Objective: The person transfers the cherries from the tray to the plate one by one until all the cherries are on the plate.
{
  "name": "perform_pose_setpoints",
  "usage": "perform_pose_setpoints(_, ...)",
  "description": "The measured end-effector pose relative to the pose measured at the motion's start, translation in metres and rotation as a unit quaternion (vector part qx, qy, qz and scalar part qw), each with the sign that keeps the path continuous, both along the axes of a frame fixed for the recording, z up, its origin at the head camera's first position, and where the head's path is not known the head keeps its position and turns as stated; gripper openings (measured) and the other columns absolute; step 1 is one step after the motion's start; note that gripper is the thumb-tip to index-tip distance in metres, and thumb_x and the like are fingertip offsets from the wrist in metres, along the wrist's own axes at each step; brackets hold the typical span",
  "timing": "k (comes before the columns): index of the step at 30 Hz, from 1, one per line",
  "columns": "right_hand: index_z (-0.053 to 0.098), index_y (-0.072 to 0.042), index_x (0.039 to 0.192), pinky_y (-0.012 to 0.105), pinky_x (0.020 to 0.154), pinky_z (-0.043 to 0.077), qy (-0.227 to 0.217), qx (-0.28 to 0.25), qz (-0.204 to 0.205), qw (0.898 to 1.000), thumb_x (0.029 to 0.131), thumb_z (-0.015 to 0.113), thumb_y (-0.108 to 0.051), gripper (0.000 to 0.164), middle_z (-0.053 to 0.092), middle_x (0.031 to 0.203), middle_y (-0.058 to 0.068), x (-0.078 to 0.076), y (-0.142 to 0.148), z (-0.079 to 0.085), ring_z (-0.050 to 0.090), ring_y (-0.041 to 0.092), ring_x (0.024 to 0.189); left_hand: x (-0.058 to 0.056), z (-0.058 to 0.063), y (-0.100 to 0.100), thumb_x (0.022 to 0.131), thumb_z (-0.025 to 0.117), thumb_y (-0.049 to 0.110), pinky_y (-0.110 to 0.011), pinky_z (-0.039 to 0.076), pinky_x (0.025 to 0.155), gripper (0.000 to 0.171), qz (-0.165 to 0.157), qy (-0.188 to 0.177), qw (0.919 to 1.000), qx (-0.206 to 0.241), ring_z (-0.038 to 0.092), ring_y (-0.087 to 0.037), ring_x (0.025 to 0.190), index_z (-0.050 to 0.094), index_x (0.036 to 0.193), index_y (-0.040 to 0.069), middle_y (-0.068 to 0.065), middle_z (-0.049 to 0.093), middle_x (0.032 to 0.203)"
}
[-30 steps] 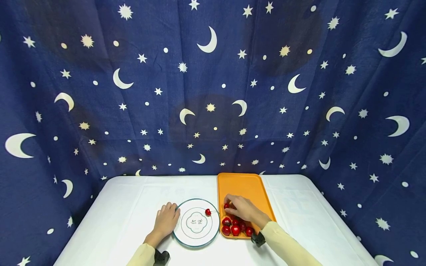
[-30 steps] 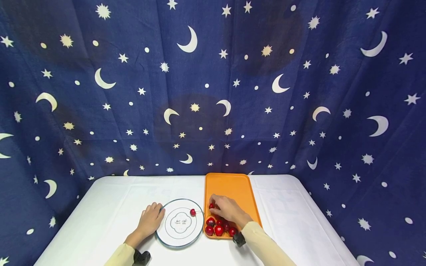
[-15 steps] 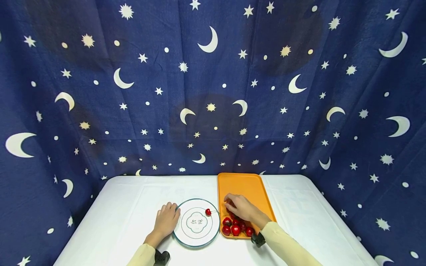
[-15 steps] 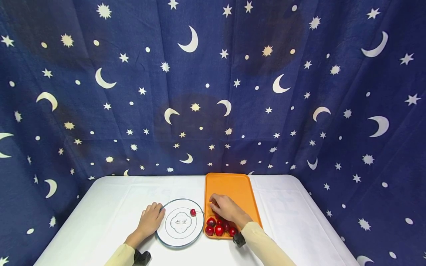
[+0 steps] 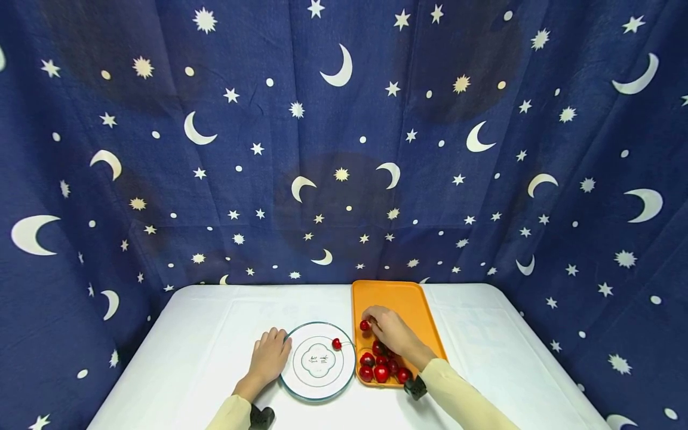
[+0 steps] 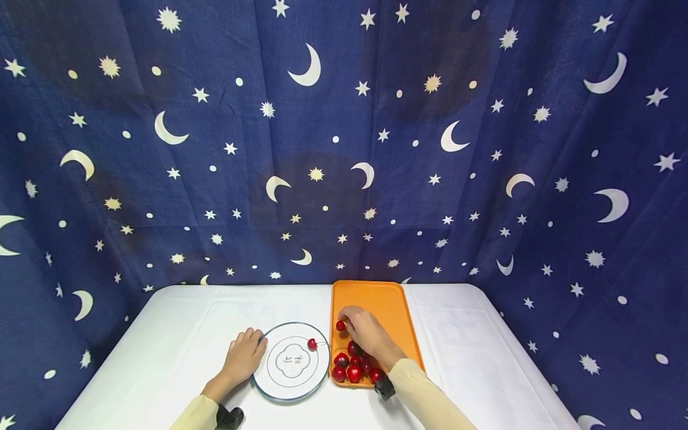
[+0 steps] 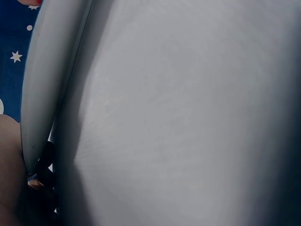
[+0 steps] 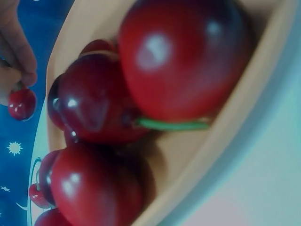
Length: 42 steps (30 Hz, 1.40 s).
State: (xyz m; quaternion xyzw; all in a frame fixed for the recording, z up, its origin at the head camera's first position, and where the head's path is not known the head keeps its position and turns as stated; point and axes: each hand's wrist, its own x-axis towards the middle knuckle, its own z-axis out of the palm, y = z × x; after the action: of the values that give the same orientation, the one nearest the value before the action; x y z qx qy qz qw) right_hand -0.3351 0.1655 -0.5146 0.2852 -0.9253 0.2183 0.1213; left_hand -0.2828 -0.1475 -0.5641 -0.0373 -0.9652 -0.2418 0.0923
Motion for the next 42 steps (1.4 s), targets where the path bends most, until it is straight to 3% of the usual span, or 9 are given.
perform_pose_setpoints(8,0.071,-0.013,0.102,0.033,0.088,0.06,0.017,0.004,0.027,0.999,0.09,0.072,0.004,0.02,0.073,0.1,0.0,-0.001,-0.004,0.002,0.068,0.013,0.092,0.001,0.0,0.001,0.107,0.049,0.024,-0.031,0.027,0.073,0.026,0.002,0.006,1.0,0.003,0.034,-0.016,0.082,0.063,0.111,0.004,-0.001,0.045,0.089)
perform_pose_setpoints(13,0.071,-0.011,0.1,0.033,0.086,0.06,0.004,0.006,0.038,0.999,0.089,0.073,0.005,0.019,0.073,0.099,0.001,0.001,-0.008,0.003,0.066,0.012,0.09,0.002,-0.003,0.002,0.105,0.05,0.024,-0.03,0.025,0.072,0.025,0.004,0.033,0.9994,0.005,0.032,-0.015,0.08,0.063,0.108,0.003,0.0,0.042,0.086)
perform_pose_setpoints(20,0.072,-0.013,0.101,0.029,0.086,0.06,-0.004,-0.006,0.049,0.999,0.092,0.072,0.001,0.017,0.074,0.101,0.0,0.005,-0.02,0.007,0.068,0.011,0.091,0.003,0.001,0.0,0.107,0.048,0.025,-0.03,0.026,0.073,0.025,0.001,-0.001,1.0,0.005,0.033,-0.016,0.082,0.063,0.111,0.005,-0.001,0.043,0.088)
perform_pose_setpoints(29,0.073,-0.012,0.099,0.027,0.086,0.059,-0.008,0.004,0.073,0.997,0.091,0.073,0.002,0.016,0.074,0.098,0.0,0.007,-0.029,0.004,0.067,0.009,0.09,0.0,-0.006,0.001,0.106,0.049,0.025,-0.03,0.026,0.072,0.026,0.008,0.028,0.9996,0.005,0.032,-0.015,0.081,0.063,0.11,0.004,0.0,0.042,0.087)
perform_pose_setpoints(42,0.075,-0.016,0.1,0.025,0.085,0.058,-0.011,0.029,0.082,0.996,0.09,0.076,-0.004,0.016,0.076,0.094,-0.004,0.011,-0.028,0.0,0.064,0.004,0.086,0.0,-0.007,0.0,0.106,0.048,0.025,-0.03,0.026,0.074,0.028,0.002,0.03,0.9995,0.007,0.032,-0.017,0.082,0.063,0.111,0.002,-0.001,0.041,0.087)
